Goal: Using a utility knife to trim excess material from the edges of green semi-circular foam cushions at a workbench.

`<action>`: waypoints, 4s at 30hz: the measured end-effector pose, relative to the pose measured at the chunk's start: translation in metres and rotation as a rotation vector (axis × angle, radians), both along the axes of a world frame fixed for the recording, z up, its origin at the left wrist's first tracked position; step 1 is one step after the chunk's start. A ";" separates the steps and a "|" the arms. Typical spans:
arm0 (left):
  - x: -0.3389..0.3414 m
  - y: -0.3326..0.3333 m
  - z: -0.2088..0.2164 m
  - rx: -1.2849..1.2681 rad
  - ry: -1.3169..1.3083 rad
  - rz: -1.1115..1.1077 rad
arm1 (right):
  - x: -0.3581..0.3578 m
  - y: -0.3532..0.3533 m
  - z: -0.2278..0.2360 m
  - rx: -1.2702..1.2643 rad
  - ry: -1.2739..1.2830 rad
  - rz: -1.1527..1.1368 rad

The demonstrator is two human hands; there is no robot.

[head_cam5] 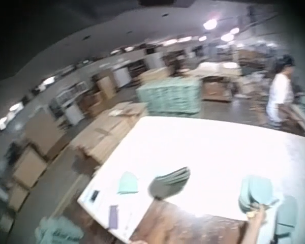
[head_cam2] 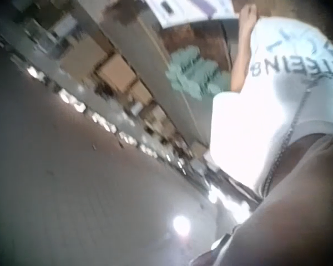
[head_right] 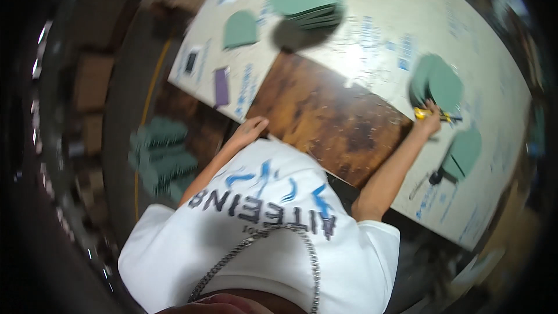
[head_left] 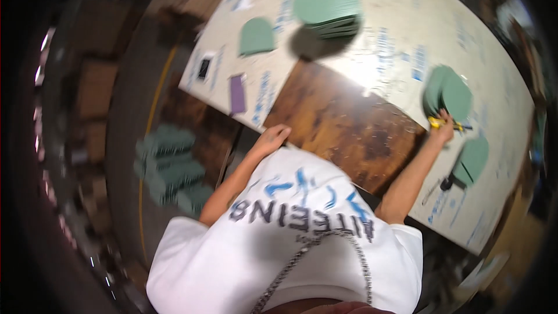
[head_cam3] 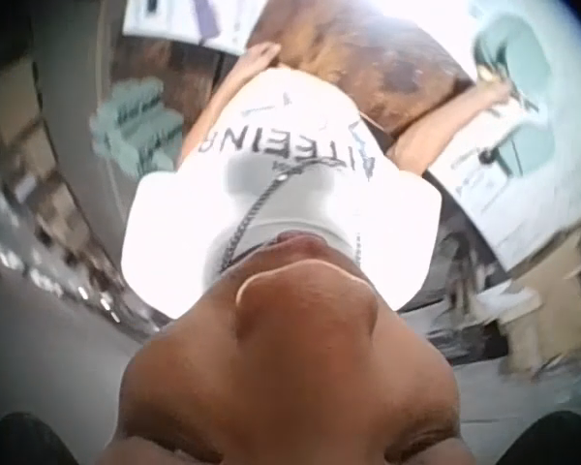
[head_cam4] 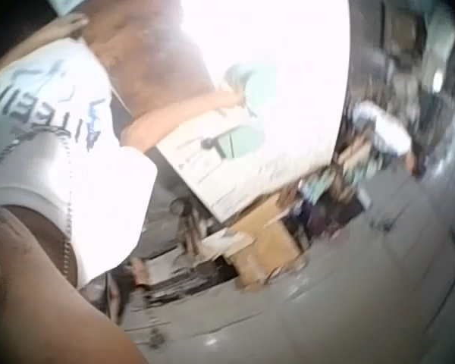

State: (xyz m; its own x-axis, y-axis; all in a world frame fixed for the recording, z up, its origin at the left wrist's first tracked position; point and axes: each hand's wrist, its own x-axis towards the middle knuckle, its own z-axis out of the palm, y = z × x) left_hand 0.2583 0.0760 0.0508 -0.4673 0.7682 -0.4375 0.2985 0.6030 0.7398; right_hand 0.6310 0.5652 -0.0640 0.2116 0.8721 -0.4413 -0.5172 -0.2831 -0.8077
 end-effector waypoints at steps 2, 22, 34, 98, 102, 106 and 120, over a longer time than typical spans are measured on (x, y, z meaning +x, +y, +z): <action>-0.001 -0.015 -0.016 -0.049 0.099 0.171 | -0.013 -0.024 -0.013 -0.075 -0.100 0.074; -0.246 -0.098 -0.116 -0.107 0.624 0.239 | -0.153 -0.384 0.003 -0.180 -0.355 0.094; -0.304 -0.097 -0.114 0.216 0.336 -0.188 | -0.344 -0.535 0.032 -0.078 -0.723 -0.011; -0.341 -0.012 -0.110 0.232 0.036 -0.312 | -0.441 -0.557 0.029 -0.380 -0.174 0.372; -0.340 -0.019 -0.101 0.245 0.056 -0.475 | -0.434 -0.544 0.024 -0.345 -0.151 0.353; -0.337 -0.019 -0.100 0.265 0.100 -0.506 | -0.436 -0.538 0.028 -0.380 -0.149 0.372; -0.325 0.003 -0.100 0.148 0.256 -0.369 | -0.429 -0.536 0.029 -0.407 -0.104 0.371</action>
State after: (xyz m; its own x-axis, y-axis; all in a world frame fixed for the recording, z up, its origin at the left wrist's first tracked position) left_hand -0.0665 0.0793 -0.0489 -0.2297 0.9488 -0.2167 0.6572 0.3154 0.6845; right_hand 0.2019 0.0293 -0.0347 -0.0167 0.6603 -0.7509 -0.2475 -0.7303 -0.6367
